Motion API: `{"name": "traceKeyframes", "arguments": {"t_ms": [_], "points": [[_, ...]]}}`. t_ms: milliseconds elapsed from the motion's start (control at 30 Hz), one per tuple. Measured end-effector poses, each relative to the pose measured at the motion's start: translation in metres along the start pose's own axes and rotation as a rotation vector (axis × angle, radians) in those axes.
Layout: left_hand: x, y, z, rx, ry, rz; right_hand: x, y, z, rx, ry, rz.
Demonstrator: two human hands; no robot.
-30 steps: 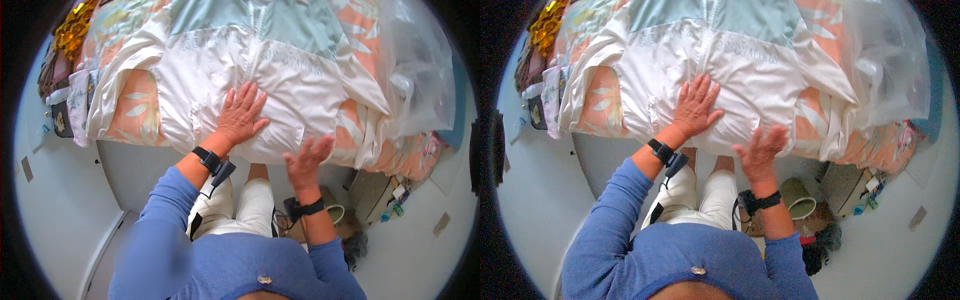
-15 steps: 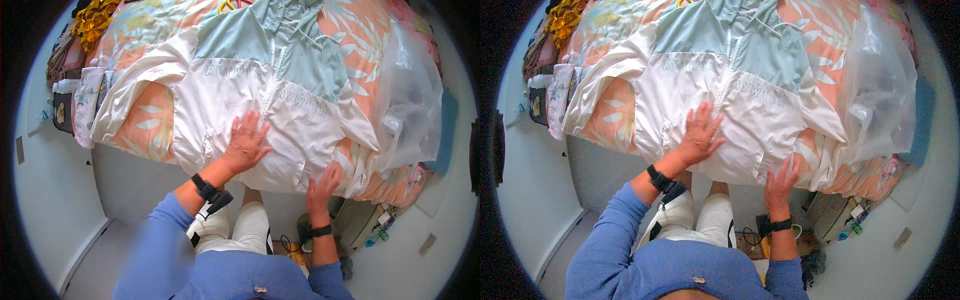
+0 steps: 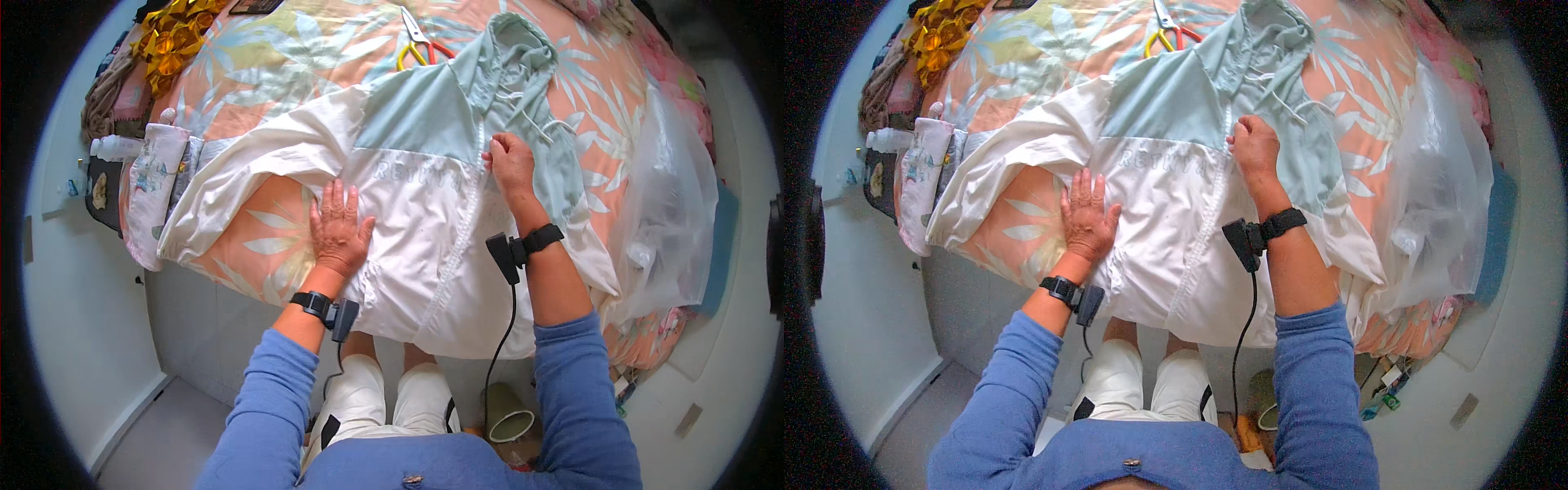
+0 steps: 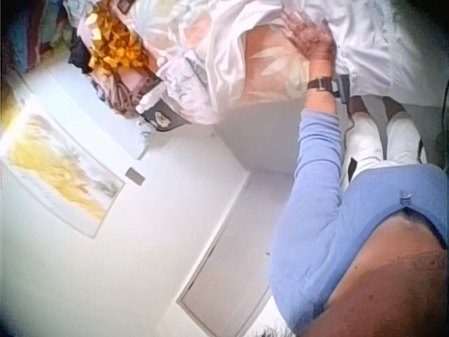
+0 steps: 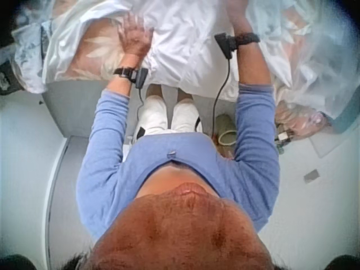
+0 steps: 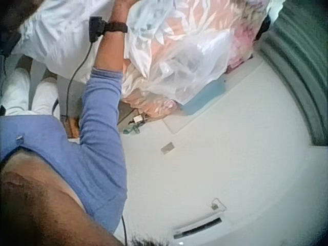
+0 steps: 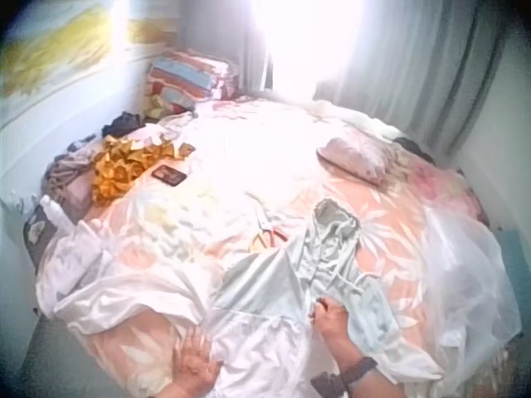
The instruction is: Folding various items of clothing on a bed.
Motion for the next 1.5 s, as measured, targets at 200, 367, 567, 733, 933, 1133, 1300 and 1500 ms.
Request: {"name": "traceKeyframes", "arguments": {"t_ms": [200,367,567,733,933,1133,1300,1500], "points": [[0.0,-0.006,0.003,-0.005,0.035,-0.056,-0.018,-0.011,0.039,0.234,0.218,-0.483],[0.002,-0.006,0.003,-0.006,0.071,-0.103,-0.017,0.024,0.054,-0.084,0.098,-0.156],[0.002,-0.006,0.005,-0.009,0.057,-0.109,0.007,-0.007,0.023,0.164,0.343,-0.47],[0.003,-0.006,0.007,-0.008,0.045,-0.106,0.01,-0.008,0.009,0.147,0.433,-0.494],[0.005,-0.004,0.007,-0.019,0.078,-0.104,-0.003,-0.012,0.015,0.177,0.242,-0.596],[0.005,-0.005,0.006,-0.025,0.085,-0.092,-0.001,-0.012,0.032,0.229,0.249,-0.654],[0.002,-0.004,0.005,-0.02,0.085,-0.076,0.02,-0.014,-0.002,0.276,0.415,-0.589],[0.029,0.007,0.01,-0.078,0.191,-0.079,0.044,-0.013,-0.07,0.201,0.349,-0.481]]}}
Point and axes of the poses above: each hand's wrist, its own z-axis towards the middle knuckle, its own x-axis out of the back of the hand, y = z × x, the point moved 10 cm from there along z, towards the middle knuckle, and after that the axes turned 3 degrees about z, right-handed, at the moved point
